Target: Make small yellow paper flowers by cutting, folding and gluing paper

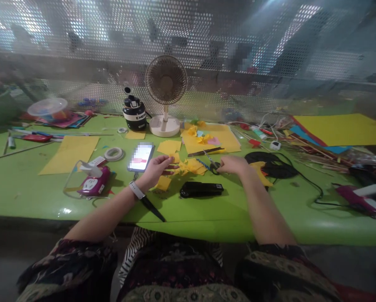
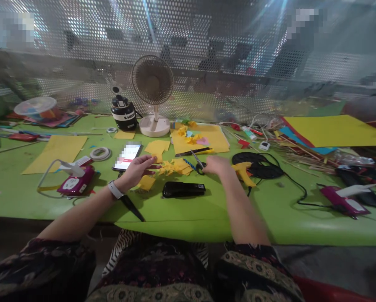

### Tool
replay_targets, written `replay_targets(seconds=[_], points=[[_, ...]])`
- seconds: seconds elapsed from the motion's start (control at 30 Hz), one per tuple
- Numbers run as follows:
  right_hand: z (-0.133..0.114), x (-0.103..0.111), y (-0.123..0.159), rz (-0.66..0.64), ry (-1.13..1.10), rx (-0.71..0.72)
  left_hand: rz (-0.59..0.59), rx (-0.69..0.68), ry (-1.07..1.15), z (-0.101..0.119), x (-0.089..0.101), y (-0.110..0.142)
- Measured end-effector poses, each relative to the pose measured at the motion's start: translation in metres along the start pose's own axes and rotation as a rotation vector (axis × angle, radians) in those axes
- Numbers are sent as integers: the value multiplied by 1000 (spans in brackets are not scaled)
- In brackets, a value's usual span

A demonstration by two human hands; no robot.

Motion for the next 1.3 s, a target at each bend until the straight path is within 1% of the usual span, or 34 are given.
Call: replay_targets(seconds=[0.13,0.33,0.47,0.5,0.63,0.8,0.93,1.13,1.27,1.3], points=[[-5,-3,-4,27,-47,27,5,12,18,2,-2,1],[-2,-5,-8,3,-109,52,-19,-2,17,3,-1,0],[7,-1,-10,122,-119,-29,-53,1,10,-2,2,-4],[8,-1,-11,132,-106,-45,-62,-1,6,-3,2,-5],[10,-8,-16,48,-109,-22,-69,-13,4,-7,4,-8],[14,-5,-16,113,-166,-9,-54,-11,24,-6,3,-7],[10,-8,-15,46,-153,1,-45,-20,40,-4,2,-6],[7,-7,-13,58,-178,17,-21,-18,38,0,1,-2],[4,-6,-9,23,-147,50,7,10,18,4,1,1],[3,-5,-7,34,-138,47,11,16,12,4,0,1]])
Point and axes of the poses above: each hand's wrist, its own y-axis away from the middle knuckle, its own x-axis out of the back of the hand, z = x × y, the point moved 5 cm from there along -y, towards the middle knuckle, and after that the axes turned 1 degree about -z, right-handed, at the moved point
